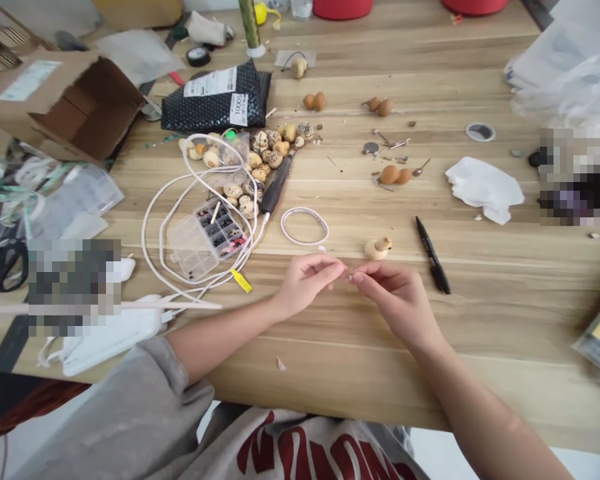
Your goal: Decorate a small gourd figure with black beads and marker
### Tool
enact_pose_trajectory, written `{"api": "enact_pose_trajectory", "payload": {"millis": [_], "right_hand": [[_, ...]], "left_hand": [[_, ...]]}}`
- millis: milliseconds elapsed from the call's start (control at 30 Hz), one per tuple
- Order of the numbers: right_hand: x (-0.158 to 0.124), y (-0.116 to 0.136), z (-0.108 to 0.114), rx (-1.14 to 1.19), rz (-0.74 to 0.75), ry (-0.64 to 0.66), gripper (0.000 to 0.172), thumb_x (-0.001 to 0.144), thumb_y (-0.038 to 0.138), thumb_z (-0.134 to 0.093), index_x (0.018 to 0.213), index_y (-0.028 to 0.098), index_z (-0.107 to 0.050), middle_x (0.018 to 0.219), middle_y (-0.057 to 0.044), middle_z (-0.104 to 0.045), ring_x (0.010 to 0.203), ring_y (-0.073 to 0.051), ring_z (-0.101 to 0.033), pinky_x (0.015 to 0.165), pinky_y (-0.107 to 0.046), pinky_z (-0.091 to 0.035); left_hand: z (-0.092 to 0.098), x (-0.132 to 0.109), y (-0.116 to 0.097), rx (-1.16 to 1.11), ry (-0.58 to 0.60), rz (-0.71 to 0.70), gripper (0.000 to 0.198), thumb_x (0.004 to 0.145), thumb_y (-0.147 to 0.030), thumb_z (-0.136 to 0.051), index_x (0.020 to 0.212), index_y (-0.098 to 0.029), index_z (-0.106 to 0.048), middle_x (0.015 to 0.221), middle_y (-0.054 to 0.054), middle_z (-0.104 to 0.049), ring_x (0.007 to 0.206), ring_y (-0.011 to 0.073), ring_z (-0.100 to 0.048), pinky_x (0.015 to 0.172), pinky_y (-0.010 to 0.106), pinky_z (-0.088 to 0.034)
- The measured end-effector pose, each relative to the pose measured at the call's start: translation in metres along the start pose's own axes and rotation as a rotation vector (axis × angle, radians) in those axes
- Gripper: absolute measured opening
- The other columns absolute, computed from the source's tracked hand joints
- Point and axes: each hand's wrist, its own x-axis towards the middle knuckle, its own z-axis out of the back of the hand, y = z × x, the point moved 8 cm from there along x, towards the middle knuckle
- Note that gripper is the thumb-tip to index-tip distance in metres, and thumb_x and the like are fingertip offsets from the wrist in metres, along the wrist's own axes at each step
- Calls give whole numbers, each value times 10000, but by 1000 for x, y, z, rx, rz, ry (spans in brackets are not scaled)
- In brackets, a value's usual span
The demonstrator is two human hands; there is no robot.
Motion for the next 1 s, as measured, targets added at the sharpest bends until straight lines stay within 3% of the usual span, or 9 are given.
{"api": "enact_pose_trajectory", "payload": {"millis": [100,300,567,733,1000], "right_hand": [[-1,0,-2,-10,9,16,192,739,377,-698,728,185,-694,652,-20,-659,598,-129,-573,569,-249,-469],[-1,0,-2,-9,28,26,202,728,385,-717,776,189,-711,692,-26,-685,644,-146,-609,623,-263,-496],[-3,1,1,-63,31,-28,214,710,393,-732,771,188,-724,685,-36,-693,635,-158,-611,578,-261,-482],[-2,3,-2,-61,33,10,221,746,409,-693,787,198,-743,682,-35,-688,642,-159,-607,606,-273,-493],[-1,-4,-1,-15,-21,15,203,742,396,-698,775,204,-755,621,-12,-660,563,-114,-547,531,-239,-449]], "left_hand": [[-5,3,11,-139,46,135,262,700,-398,-718,702,-138,-683,581,2,-606,480,59,-472,459,195,-379],[-7,3,19,-238,57,199,219,625,-336,-782,689,-139,-710,601,6,-636,503,53,-488,496,195,-399],[-6,4,13,-172,44,175,233,604,-341,-791,685,-137,-712,582,11,-646,503,66,-508,504,207,-421],[-4,5,7,-107,37,111,232,635,-356,-766,684,-138,-708,569,7,-642,499,73,-517,505,210,-434],[-1,4,6,-95,15,83,153,661,-275,-743,680,-131,-699,552,-2,-627,493,67,-505,498,202,-412]]}}
